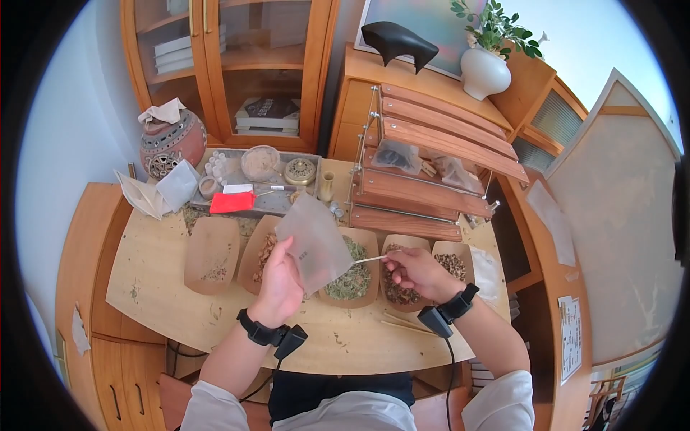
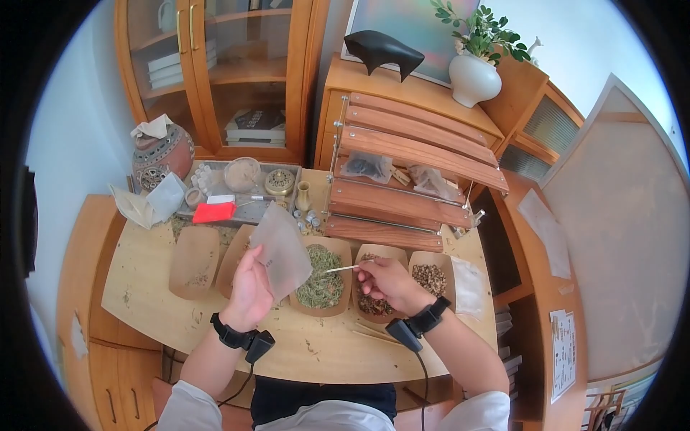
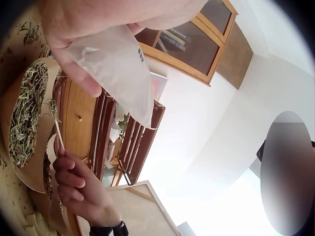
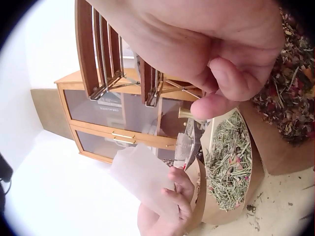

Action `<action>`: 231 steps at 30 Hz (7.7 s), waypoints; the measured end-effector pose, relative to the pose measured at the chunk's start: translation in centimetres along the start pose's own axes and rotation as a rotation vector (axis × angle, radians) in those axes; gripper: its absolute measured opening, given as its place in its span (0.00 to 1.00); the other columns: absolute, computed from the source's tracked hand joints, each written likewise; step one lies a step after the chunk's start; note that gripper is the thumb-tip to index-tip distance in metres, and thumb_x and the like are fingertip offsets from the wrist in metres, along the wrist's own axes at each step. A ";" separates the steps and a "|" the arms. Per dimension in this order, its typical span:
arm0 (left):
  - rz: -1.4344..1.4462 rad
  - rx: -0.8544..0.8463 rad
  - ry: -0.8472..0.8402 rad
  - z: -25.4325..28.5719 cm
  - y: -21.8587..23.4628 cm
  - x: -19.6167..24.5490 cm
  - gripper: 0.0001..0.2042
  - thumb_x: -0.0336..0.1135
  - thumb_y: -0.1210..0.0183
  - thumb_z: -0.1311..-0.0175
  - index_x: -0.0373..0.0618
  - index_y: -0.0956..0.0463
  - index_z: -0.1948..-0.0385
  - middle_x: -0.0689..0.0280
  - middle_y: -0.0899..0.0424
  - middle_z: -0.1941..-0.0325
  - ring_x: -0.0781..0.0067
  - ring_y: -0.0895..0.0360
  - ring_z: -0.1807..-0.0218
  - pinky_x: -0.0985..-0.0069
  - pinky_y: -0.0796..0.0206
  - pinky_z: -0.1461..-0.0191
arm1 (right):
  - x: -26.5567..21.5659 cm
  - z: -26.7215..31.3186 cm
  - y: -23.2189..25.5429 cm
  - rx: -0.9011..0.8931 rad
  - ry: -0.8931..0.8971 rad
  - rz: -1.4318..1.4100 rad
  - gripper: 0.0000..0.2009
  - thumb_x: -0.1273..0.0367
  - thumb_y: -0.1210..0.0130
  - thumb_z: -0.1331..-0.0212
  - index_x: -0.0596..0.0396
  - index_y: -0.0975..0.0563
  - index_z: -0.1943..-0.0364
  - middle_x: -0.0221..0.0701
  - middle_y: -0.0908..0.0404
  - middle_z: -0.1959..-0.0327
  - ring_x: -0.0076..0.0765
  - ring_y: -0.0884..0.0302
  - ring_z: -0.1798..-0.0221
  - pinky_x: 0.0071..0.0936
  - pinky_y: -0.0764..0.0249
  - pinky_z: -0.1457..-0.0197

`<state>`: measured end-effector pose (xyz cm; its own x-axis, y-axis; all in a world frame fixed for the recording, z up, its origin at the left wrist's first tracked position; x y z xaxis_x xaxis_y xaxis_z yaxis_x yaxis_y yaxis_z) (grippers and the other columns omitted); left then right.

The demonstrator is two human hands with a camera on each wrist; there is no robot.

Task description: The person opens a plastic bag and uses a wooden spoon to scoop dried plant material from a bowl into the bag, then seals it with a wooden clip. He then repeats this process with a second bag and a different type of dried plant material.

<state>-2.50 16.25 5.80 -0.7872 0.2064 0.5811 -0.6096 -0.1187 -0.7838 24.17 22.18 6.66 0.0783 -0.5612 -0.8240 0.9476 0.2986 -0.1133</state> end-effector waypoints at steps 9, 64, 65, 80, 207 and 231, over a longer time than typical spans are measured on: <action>-0.013 -0.005 0.010 0.1 0.0 -0.1 0.26 0.48 0.56 0.26 0.45 0.41 0.32 0.64 0.30 0.33 0.66 0.32 0.32 0.61 0.39 0.30 | -4.7 3.7 0.2 0.031 0.113 -0.052 0.10 0.67 0.52 0.28 0.59 0.23 0.58 0.23 0.25 0.70 0.18 0.32 0.76 0.15 0.43 0.80; 0.023 0.013 -0.038 -0.1 0.0 -0.2 0.26 0.49 0.57 0.26 0.46 0.40 0.32 0.65 0.30 0.33 0.65 0.32 0.32 0.61 0.40 0.30 | 0.2 -1.1 0.1 0.048 0.039 0.139 0.10 0.67 0.52 0.28 0.59 0.23 0.59 0.25 0.27 0.69 0.19 0.29 0.77 0.16 0.39 0.80; 0.024 0.014 -0.035 -0.1 -0.1 -0.2 0.26 0.49 0.57 0.26 0.46 0.40 0.32 0.65 0.30 0.33 0.65 0.32 0.32 0.61 0.40 0.30 | 0.2 -1.1 0.1 0.046 0.031 0.119 0.10 0.67 0.53 0.28 0.60 0.23 0.59 0.26 0.27 0.69 0.19 0.29 0.77 0.16 0.39 0.80; 0.008 0.018 -0.035 0.1 -0.3 -0.1 0.26 0.48 0.58 0.25 0.45 0.41 0.32 0.64 0.30 0.32 0.65 0.33 0.32 0.61 0.40 0.29 | -0.9 0.3 0.5 -0.032 0.022 -0.042 0.09 0.68 0.52 0.28 0.59 0.23 0.59 0.24 0.27 0.70 0.20 0.31 0.75 0.17 0.41 0.78; 0.030 0.023 -0.028 0.0 0.3 -0.1 0.26 0.49 0.55 0.27 0.46 0.41 0.32 0.64 0.29 0.34 0.66 0.30 0.34 0.60 0.34 0.35 | 1.8 0.6 -1.4 -0.002 0.017 0.108 0.10 0.67 0.51 0.28 0.60 0.22 0.59 0.26 0.24 0.69 0.19 0.29 0.78 0.14 0.43 0.82; -0.010 0.018 -0.023 0.1 -0.1 -0.1 0.27 0.49 0.54 0.27 0.46 0.42 0.31 0.65 0.30 0.32 0.66 0.31 0.33 0.59 0.35 0.33 | -7.0 4.9 -1.1 0.020 0.190 -0.004 0.10 0.64 0.51 0.27 0.57 0.24 0.58 0.21 0.25 0.70 0.17 0.31 0.77 0.15 0.44 0.79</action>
<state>-2.38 16.13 5.91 -0.7832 0.1851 0.5936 -0.6185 -0.1345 -0.7742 24.07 22.00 15.33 0.0168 -0.4062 -0.9136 0.9540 0.2802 -0.1071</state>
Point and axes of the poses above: each hand's wrist, its own z-axis away from the middle knuckle, its own y-axis out of the back of the hand, x = y × z, the point moved 1 cm from there along -z, towards the middle knuckle
